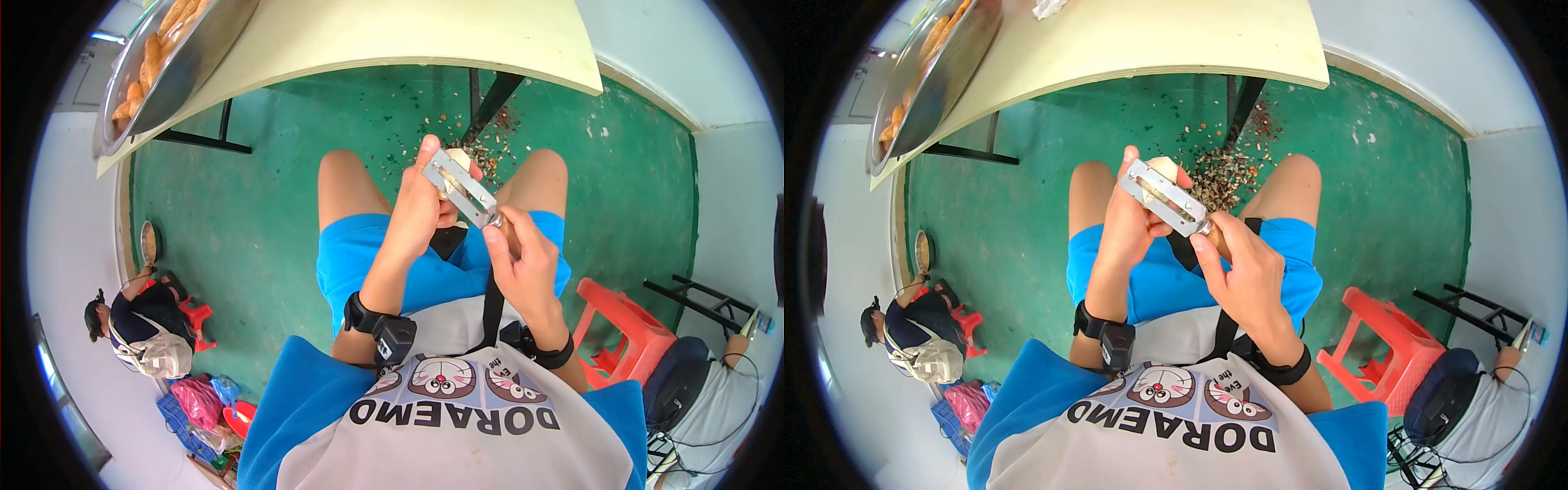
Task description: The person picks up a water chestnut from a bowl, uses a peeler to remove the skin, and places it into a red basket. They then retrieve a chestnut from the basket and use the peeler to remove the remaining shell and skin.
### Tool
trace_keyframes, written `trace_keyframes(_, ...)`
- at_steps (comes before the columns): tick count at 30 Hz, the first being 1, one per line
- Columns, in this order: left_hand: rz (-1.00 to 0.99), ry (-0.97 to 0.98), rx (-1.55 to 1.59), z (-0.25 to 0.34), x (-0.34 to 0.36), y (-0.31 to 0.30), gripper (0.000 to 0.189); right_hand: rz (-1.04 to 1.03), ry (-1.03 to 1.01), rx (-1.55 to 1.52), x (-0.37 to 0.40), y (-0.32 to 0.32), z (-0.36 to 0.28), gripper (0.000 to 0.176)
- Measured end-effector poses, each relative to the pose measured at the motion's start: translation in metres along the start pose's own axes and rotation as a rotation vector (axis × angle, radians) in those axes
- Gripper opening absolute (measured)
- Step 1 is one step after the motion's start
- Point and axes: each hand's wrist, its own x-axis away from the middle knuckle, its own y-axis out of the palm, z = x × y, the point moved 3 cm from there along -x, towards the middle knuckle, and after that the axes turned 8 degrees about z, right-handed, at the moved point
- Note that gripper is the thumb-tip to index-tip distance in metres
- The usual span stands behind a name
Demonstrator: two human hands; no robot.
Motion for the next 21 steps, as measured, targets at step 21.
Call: trace_keyframes(21, 0.115, 0.116, -0.016, 0.006, 0.003, 0.001, 0.054, 0.191, 0.339, -0.16, -0.013, -0.004, 0.029, 0.025)
